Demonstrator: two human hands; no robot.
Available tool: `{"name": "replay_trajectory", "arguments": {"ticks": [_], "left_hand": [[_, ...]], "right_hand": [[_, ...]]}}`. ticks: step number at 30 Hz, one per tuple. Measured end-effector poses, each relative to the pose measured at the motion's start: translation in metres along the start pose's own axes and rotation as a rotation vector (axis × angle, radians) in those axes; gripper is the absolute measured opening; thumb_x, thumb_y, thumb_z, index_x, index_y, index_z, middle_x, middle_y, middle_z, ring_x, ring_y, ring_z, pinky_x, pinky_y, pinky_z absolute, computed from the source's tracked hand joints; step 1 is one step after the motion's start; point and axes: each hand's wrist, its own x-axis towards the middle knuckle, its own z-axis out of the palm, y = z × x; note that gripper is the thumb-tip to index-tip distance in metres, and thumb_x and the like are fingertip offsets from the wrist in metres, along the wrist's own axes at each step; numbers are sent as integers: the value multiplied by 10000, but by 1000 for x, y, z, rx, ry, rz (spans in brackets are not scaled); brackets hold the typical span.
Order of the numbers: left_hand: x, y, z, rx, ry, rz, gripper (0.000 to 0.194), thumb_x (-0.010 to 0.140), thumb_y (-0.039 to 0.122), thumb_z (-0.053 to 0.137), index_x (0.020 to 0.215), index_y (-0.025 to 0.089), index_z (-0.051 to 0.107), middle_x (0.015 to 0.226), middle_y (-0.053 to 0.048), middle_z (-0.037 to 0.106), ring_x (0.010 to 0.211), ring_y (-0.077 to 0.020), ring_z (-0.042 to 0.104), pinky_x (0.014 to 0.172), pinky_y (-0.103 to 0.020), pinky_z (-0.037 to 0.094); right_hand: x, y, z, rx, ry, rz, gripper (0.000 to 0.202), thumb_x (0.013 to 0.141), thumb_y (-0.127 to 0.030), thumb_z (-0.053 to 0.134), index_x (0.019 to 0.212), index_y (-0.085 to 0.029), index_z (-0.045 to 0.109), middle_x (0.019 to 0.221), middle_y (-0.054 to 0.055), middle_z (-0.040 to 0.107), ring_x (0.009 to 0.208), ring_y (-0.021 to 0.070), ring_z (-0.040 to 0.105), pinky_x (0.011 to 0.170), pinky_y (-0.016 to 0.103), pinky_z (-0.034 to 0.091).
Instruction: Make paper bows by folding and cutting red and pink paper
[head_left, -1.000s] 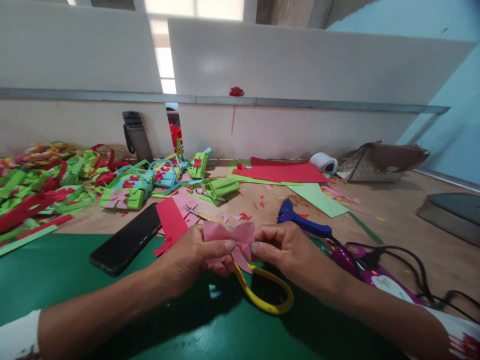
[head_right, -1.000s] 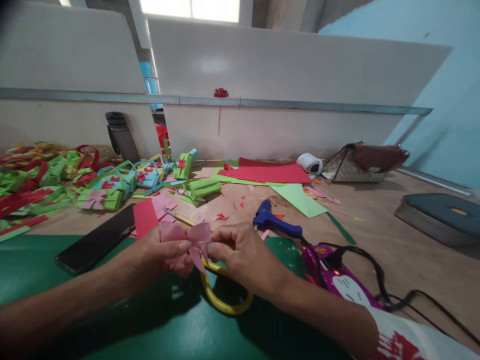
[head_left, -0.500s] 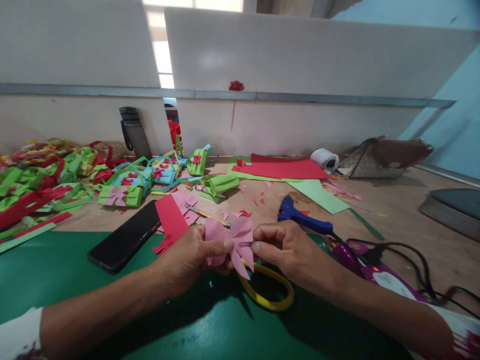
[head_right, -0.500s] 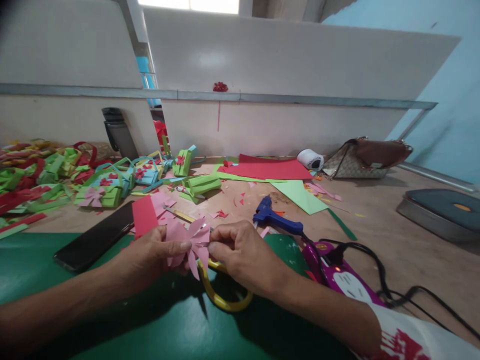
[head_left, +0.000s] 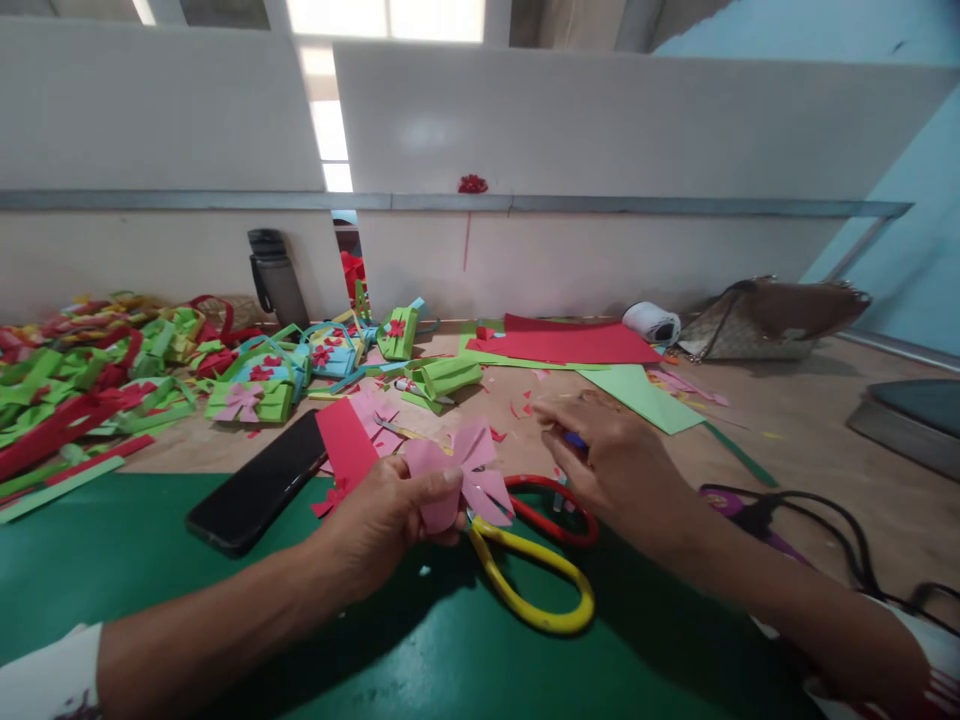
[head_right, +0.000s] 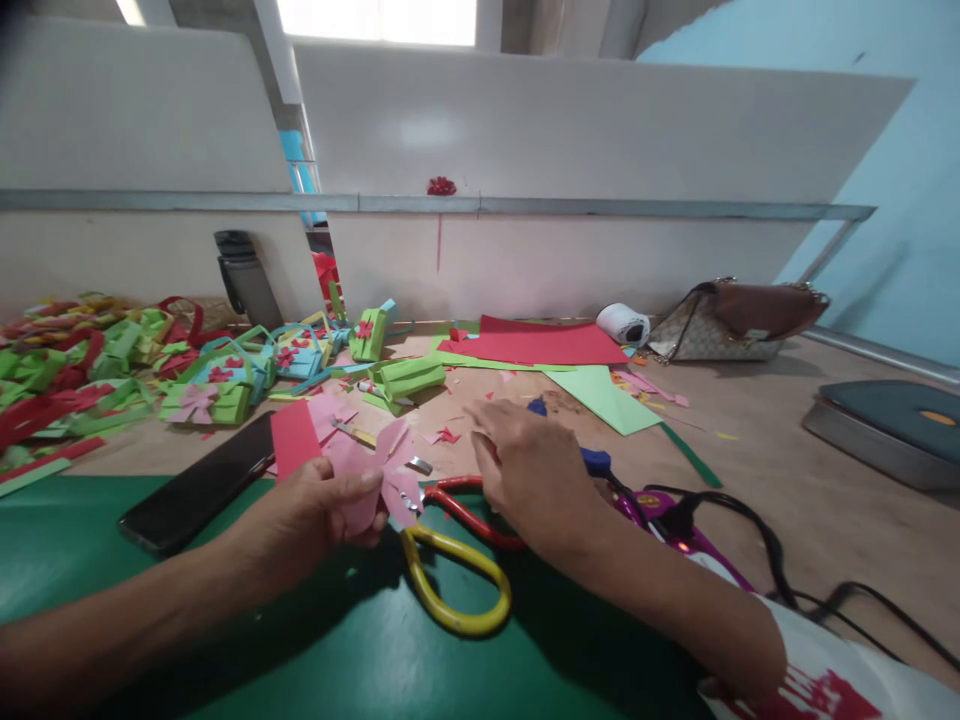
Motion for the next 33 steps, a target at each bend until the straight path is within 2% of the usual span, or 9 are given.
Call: {"name": "replay_trajectory", "arguments": {"ticks": [1, 3, 6, 10, 14, 18, 27, 29, 33], "left_hand": [[0, 0, 0, -11, 20, 5, 186, 706, 261, 734, 760, 147, 598, 644, -23, 631, 552, -134, 581, 527, -252, 483], [-1, 0, 2, -25, 40, 12, 176, 733, 275, 715, 779, 150, 600, 657, -24, 626, 555, -131, 573, 524, -254, 484], [-3, 0, 5, -29, 36, 24, 183, 764, 308, 691, 819, 149, 618, 696, -37, 634, 591, -135, 576, 539, -255, 487], [-7, -3, 9, -17, 9, 48, 205, 748, 317, 705, 848, 151, 639, 728, -34, 636, 623, -137, 582, 547, -249, 481], [-12, 2, 4, 82, -7, 70, 208, 713, 298, 735, 825, 136, 669, 777, -46, 662, 657, -136, 592, 590, -250, 486], [-18, 16, -4, 204, 47, 62, 236, 676, 302, 767, 843, 155, 689, 766, -22, 679, 625, -112, 593, 597, -220, 465], [-21, 23, -3, 418, -214, 61, 381, 608, 245, 802, 967, 164, 702, 902, -66, 727, 869, -214, 656, 766, -286, 476], [-21, 22, -3, 465, -211, 94, 289, 642, 237, 772, 916, 163, 720, 869, -54, 729, 811, -191, 656, 734, -265, 470], [-20, 19, -4, 583, -95, 143, 91, 675, 232, 709, 685, 145, 730, 600, -10, 670, 549, -129, 567, 526, -213, 389]], "right_hand": [[1, 1, -1, -73, 29, -37, 274, 833, -205, 482, 1024, -141, 669, 958, 128, 701, 863, 260, 618, 743, 357, 452], [1, -1, -3, -40, -61, -27, 246, 879, -277, 468, 934, -149, 671, 882, 111, 695, 798, 242, 610, 700, 341, 445], [-3, -10, 0, 339, -305, 89, 323, 893, -409, 479, 722, -169, 610, 641, 6, 592, 589, 151, 526, 535, 254, 392], [-6, -21, 7, 684, -415, 184, 236, 840, -372, 559, 741, -158, 562, 673, -18, 536, 587, 109, 469, 526, 213, 375], [-4, -23, 3, 495, -441, 86, 208, 877, -268, 448, 708, -164, 512, 628, -36, 463, 549, 92, 406, 499, 208, 333], [2, -15, -4, 328, -485, -38, 226, 834, -222, 494, 613, -177, 475, 559, -53, 422, 522, 94, 374, 479, 227, 269], [10, -21, -2, 124, -475, -208, 221, 793, -166, 501, 573, -170, 520, 538, -30, 509, 501, 101, 420, 472, 254, 234], [10, -27, -2, 93, -469, -220, 233, 788, -160, 506, 555, -170, 509, 528, -30, 503, 501, 101, 423, 473, 251, 244], [11, -36, -1, 47, -445, -220, 213, 809, -153, 497, 603, -168, 552, 565, -19, 553, 540, 109, 473, 498, 237, 291]]}}
